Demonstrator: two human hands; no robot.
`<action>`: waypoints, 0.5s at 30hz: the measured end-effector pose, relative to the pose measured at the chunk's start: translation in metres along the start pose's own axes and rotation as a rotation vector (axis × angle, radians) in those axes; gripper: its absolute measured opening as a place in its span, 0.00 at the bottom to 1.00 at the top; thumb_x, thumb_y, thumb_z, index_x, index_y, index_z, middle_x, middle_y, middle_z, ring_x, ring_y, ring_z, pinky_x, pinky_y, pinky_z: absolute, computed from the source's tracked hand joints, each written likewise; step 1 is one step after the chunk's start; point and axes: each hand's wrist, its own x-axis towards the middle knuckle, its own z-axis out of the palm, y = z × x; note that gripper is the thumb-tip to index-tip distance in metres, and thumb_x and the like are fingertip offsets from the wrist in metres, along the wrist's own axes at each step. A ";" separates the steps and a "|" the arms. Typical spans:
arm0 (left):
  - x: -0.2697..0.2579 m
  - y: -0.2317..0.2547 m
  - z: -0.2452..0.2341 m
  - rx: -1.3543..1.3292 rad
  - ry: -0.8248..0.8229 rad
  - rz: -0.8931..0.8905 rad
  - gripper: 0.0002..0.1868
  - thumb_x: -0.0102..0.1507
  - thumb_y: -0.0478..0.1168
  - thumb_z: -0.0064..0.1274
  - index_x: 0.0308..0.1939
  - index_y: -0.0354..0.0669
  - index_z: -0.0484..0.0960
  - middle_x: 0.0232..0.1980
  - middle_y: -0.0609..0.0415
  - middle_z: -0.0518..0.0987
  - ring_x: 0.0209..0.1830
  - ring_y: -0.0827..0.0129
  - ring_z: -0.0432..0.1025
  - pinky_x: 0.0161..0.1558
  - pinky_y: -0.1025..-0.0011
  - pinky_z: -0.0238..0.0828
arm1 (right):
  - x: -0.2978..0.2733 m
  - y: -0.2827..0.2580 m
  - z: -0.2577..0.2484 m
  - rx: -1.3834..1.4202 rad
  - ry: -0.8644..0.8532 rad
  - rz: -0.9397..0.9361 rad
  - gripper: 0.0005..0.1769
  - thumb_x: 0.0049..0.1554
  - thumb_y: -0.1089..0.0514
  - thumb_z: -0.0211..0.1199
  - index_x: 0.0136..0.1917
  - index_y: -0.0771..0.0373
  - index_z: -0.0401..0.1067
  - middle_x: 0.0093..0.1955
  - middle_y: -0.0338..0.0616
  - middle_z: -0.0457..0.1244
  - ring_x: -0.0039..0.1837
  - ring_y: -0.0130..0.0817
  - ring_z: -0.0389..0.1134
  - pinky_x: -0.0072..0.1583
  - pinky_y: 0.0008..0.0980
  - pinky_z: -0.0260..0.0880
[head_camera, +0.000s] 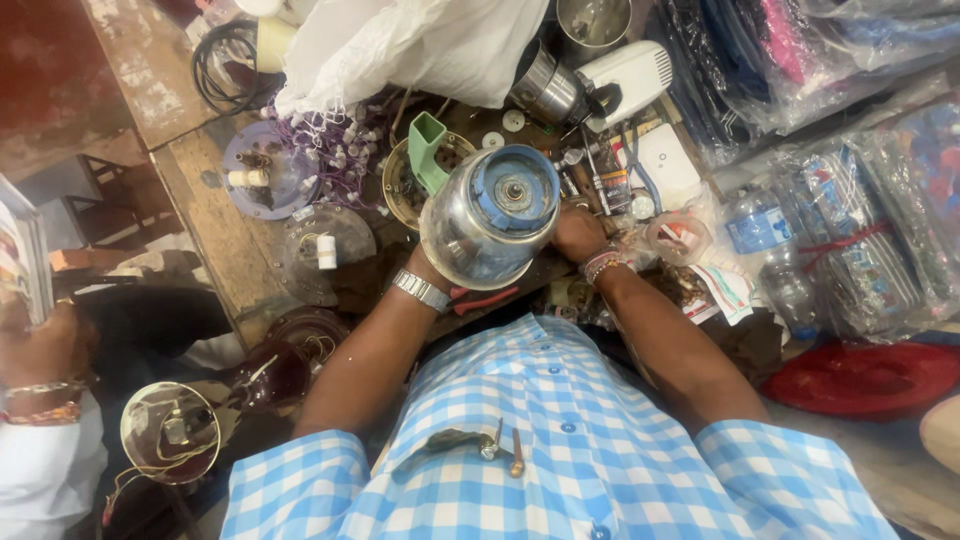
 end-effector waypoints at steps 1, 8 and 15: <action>0.001 0.003 0.005 -0.011 -0.007 -0.012 0.32 0.67 0.38 0.56 0.73 0.35 0.66 0.69 0.44 0.74 0.67 0.60 0.72 0.67 0.61 0.73 | 0.001 -0.001 0.000 -0.002 0.008 -0.010 0.12 0.56 0.57 0.55 0.43 0.65 0.76 0.45 0.60 0.69 0.48 0.58 0.70 0.53 0.51 0.70; 0.014 0.019 0.035 -0.081 -0.092 -0.104 0.32 0.66 0.38 0.57 0.73 0.35 0.66 0.69 0.44 0.74 0.67 0.61 0.72 0.67 0.62 0.73 | 0.001 -0.023 -0.004 0.148 0.048 0.187 0.12 0.55 0.53 0.60 0.44 0.62 0.78 0.46 0.58 0.69 0.49 0.58 0.70 0.50 0.52 0.69; 0.009 0.019 0.033 -0.057 -0.074 -0.114 0.33 0.66 0.38 0.58 0.73 0.36 0.65 0.68 0.44 0.75 0.67 0.61 0.72 0.67 0.62 0.73 | 0.003 -0.010 -0.025 0.097 0.025 0.155 0.15 0.52 0.50 0.66 0.45 0.63 0.81 0.45 0.61 0.69 0.47 0.57 0.71 0.52 0.49 0.70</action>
